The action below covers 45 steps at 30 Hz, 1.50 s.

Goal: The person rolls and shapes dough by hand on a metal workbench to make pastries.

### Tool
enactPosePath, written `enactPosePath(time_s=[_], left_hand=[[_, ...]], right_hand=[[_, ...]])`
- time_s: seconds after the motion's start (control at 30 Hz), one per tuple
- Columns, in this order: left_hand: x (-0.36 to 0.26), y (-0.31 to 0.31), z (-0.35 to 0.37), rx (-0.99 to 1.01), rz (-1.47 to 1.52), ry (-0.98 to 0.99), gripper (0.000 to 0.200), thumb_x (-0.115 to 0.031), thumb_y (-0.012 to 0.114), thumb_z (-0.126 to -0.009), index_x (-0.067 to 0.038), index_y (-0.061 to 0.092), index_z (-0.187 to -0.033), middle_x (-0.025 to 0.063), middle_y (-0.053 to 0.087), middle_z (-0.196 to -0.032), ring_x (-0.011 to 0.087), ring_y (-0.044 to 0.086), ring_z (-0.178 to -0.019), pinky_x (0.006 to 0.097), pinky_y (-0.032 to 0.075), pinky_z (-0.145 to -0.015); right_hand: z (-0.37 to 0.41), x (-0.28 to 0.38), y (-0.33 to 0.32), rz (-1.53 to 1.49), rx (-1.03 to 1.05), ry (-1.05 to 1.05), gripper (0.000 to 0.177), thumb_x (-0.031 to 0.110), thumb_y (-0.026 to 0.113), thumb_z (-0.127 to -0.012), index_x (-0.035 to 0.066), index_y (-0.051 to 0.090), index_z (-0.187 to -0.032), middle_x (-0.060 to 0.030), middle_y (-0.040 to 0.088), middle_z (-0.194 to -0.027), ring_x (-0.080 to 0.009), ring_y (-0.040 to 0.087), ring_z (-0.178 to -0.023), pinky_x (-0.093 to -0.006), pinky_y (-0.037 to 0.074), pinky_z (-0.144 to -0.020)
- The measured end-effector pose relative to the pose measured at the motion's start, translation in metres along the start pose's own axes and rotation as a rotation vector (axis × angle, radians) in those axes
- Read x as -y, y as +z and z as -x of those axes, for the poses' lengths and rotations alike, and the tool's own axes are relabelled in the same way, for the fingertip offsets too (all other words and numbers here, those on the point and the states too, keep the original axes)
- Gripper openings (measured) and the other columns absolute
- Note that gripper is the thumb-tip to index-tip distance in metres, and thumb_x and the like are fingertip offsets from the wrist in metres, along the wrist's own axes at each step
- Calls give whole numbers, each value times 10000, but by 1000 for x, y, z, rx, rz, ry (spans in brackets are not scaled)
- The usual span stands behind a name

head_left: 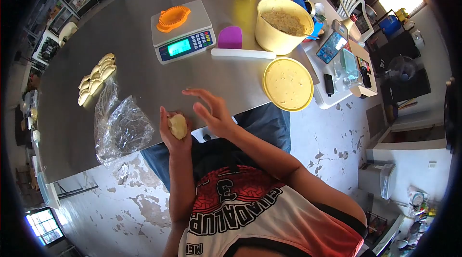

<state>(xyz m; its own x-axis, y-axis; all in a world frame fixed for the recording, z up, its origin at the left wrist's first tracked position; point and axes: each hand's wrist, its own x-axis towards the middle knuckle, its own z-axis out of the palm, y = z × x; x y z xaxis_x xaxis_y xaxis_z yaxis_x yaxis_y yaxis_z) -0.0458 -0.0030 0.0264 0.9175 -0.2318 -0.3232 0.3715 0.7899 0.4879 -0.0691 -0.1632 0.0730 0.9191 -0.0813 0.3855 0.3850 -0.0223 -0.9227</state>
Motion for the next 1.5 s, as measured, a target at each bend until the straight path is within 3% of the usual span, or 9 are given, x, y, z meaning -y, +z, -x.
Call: enactPosePath(time_s=[0.27,0.43,0.7,0.83,0.9,1.13,1.3,1.4,1.5], left_hand=[[10,47,14,192,-1380,1040,371,-361,558,-992,3,632,-979,115,664,-916,251,640,-844,366,495,-697],[10,60,19,-14,-1851,1288,639,-552,390,-1009,-20,545,-1327,170,531,-1385,325,533,-1267,498,361,-1075],[25,39,17,149,-338,57,730,-611,309,-1031,-10,440,-1425,128,465,-1466,304,478,-1336,466,336,-1143],[31,21,6,307,-527,68,685,-587,325,-1038,-8,479,-1371,117,534,-1375,275,531,-1267,425,371,-1125],[25,32,16,124,64,-135,628,-571,335,-1044,-35,511,-1319,99,593,-1267,244,555,-1211,416,390,-1107],[19,18,0,228,142,20,552,-546,388,-1040,-50,595,-1167,89,644,-1121,195,639,-1041,362,513,-914],[20,15,2,-147,-1318,649,436,-459,469,-1043,-53,612,-1118,60,664,-993,172,665,-873,320,544,-752],[22,19,-9,-20,-1187,858,371,-375,522,-1039,-18,619,-1067,30,666,-878,164,654,-723,296,531,-630],[26,5,-7,-105,-882,271,536,-453,599,-953,1,524,-1229,140,655,-1140,287,671,-1010,409,510,-867]], right_hand=[[24,-17,37,-912,-162,603,448,429,452,-1057,39,599,-1222,-97,634,-1134,-218,620,-1090,-344,500,-932],[12,-17,15,-1113,-199,683,399,422,495,-1038,43,614,-1069,-113,654,-986,-194,665,-915,-344,536,-826],[-1,-12,-2,5,-160,55,243,264,743,-892,69,639,-793,-44,642,-797,-217,633,-734,-338,502,-606],[0,-15,2,595,-5,-384,276,300,796,-811,79,631,-816,-59,616,-823,-248,608,-752,-380,475,-593],[3,-11,3,642,150,-240,329,388,752,-838,84,645,-902,-96,620,-974,-292,593,-936,-418,488,-737],[13,-6,25,595,267,-325,879,762,313,-927,45,463,-1412,-218,468,-1418,-422,220,-1475,-648,83,-1176],[7,-13,21,-45,412,-136,845,678,356,-977,11,382,-1495,-203,377,-1549,-350,139,-1531,-525,114,-1214],[6,-22,23,-313,295,45,753,580,375,-1023,-13,376,-1488,-186,388,-1546,-313,236,-1508,-461,188,-1209],[2,-23,25,-450,82,233,661,502,347,-1064,-13,384,-1477,-168,406,-1531,-294,329,-1456,-402,265,-1182]])
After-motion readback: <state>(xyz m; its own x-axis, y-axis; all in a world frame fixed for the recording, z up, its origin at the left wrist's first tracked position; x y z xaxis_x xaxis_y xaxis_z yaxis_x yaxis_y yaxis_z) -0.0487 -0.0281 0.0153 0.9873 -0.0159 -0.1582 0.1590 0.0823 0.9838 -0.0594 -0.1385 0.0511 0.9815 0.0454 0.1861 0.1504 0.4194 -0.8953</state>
